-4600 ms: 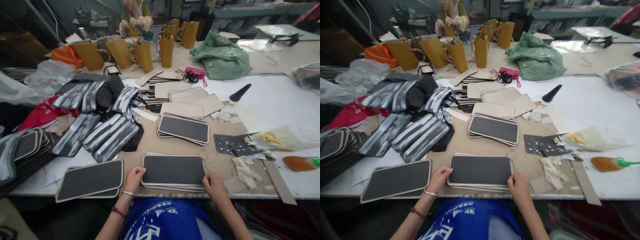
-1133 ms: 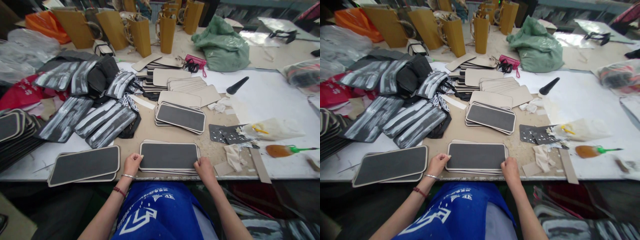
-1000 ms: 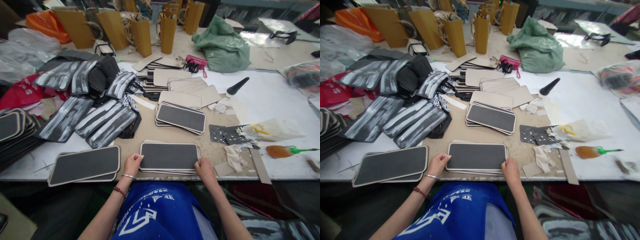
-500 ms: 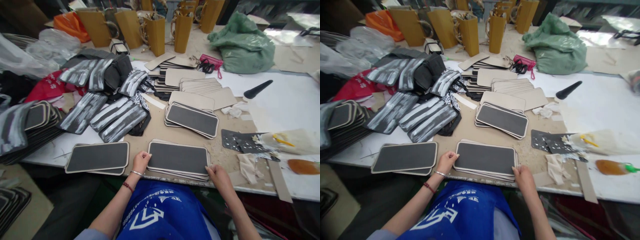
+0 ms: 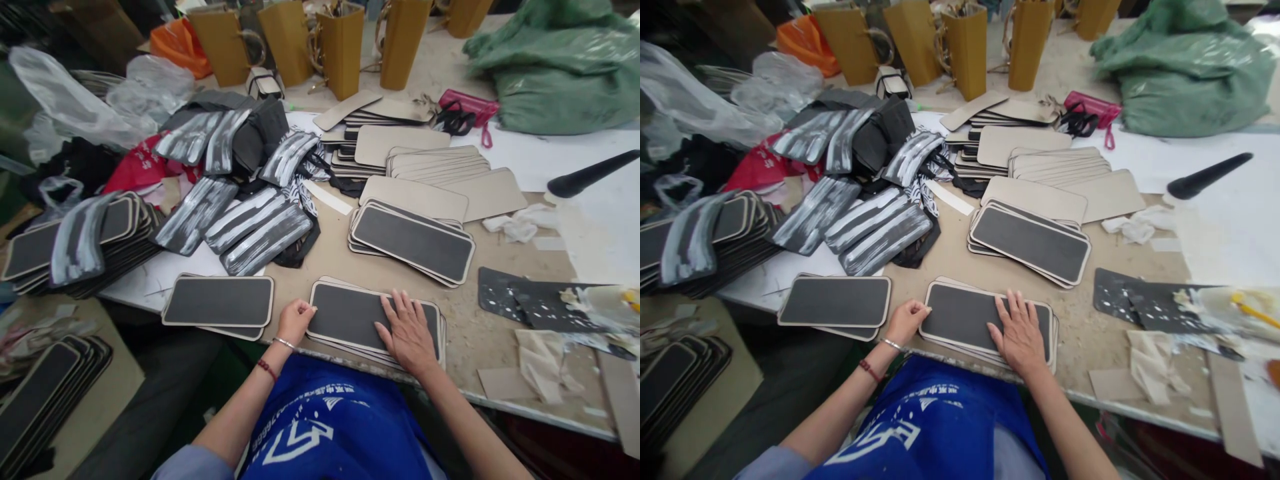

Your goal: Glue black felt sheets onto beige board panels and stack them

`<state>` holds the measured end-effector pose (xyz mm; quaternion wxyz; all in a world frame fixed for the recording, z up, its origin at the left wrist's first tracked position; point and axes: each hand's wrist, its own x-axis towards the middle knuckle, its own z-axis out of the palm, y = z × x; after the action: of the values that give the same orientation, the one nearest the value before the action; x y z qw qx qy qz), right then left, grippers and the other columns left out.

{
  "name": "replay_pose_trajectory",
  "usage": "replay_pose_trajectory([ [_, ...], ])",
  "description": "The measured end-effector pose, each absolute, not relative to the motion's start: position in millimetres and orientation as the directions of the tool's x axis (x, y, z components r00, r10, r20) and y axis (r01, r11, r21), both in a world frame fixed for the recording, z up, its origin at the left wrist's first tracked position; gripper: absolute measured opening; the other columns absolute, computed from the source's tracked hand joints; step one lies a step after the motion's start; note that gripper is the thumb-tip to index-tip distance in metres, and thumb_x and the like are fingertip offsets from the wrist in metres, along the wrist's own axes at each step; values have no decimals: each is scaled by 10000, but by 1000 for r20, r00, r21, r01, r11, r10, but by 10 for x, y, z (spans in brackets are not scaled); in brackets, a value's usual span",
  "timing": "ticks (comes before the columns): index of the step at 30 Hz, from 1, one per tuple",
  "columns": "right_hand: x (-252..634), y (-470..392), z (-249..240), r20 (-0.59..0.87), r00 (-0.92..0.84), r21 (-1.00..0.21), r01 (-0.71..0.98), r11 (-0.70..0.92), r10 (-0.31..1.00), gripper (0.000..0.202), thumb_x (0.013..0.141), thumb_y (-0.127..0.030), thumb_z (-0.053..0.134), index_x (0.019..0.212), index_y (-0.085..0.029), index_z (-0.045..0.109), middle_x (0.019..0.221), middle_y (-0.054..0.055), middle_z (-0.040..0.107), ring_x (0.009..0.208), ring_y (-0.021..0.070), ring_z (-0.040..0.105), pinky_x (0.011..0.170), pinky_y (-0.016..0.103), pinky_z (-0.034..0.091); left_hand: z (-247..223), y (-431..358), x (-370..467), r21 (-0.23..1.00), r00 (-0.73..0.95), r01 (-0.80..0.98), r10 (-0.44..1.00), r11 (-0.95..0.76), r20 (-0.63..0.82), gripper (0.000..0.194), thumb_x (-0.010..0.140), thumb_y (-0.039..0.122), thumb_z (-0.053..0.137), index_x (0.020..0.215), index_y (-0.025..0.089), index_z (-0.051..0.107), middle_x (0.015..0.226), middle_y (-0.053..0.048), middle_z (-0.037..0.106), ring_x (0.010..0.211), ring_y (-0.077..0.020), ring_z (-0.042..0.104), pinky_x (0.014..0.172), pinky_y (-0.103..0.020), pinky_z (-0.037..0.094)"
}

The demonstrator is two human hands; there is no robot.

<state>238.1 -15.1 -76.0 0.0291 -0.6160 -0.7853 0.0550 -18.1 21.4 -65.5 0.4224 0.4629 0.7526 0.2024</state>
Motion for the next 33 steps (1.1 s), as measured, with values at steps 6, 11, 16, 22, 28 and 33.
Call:
replay_pose_trajectory([
  [6, 2425, -160, -821, 9, -256, -122, 959, 255, 967, 534, 851, -399, 420, 1312, -132, 395, 1406, 165, 304, 1326, 287, 159, 1046, 488, 158, -549, 0, 183, 518, -38, 854, 999, 42, -18, 266, 827, 252, 441, 1044, 150, 558, 1053, -151, 583, 1041, -258, 517, 895, -429, 392],
  [11, 2472, -168, -889, 20, -295, -113, 949, 295, 955, 516, 849, -336, 363, 1316, -117, 374, 1408, 168, 297, 1333, 280, 134, 1044, 496, 165, -576, -56, 797, 468, 618, 685, 786, -559, 35, 591, 836, 505, 395, 1329, 189, 323, 1432, -86, 306, 1340, -220, 193, 1092, -401, 187],
  [16, 2492, -150, -913, 14, -286, -109, 952, 286, 958, 516, 856, -344, 335, 1317, -115, 357, 1412, 177, 284, 1334, 280, 134, 1041, 499, 170, -717, -16, 871, 435, 546, 761, 837, -482, -28, 681, 858, 521, 310, 1382, 101, 193, 1460, -98, 242, 1361, -183, 108, 1116, -354, 139],
  [22, 2461, -138, -922, 51, -275, -148, 949, 280, 960, 570, 856, -370, 365, 1372, -147, 270, 1430, 156, 256, 1315, 301, 193, 1030, 518, 184, -845, -13, 659, 243, 260, 941, 962, -235, -76, 701, 858, 486, 347, 1396, 95, 127, 1467, -107, 212, 1359, -210, 116, 1098, -394, 214],
  [28, 2454, -113, -899, 68, -297, -139, 943, 304, 953, 554, 860, -376, 371, 1353, -133, 308, 1411, 166, 291, 1314, 298, 199, 1039, 507, 184, -887, 49, 487, 197, 137, 972, 990, -129, -29, 671, 859, 432, 380, 1394, 99, 149, 1455, -122, 244, 1352, -226, 147, 1086, -414, 248],
  [33, 2441, -99, -860, 68, -285, -117, 950, 291, 956, 525, 855, -388, 384, 1309, -124, 383, 1388, 164, 336, 1315, 288, 200, 1046, 493, 186, -949, 58, 154, 193, -37, 981, 999, 34, 14, 636, 881, 405, 346, 1380, 52, 168, 1409, -204, 304, 1326, -270, 227, 1053, -484, 285],
])
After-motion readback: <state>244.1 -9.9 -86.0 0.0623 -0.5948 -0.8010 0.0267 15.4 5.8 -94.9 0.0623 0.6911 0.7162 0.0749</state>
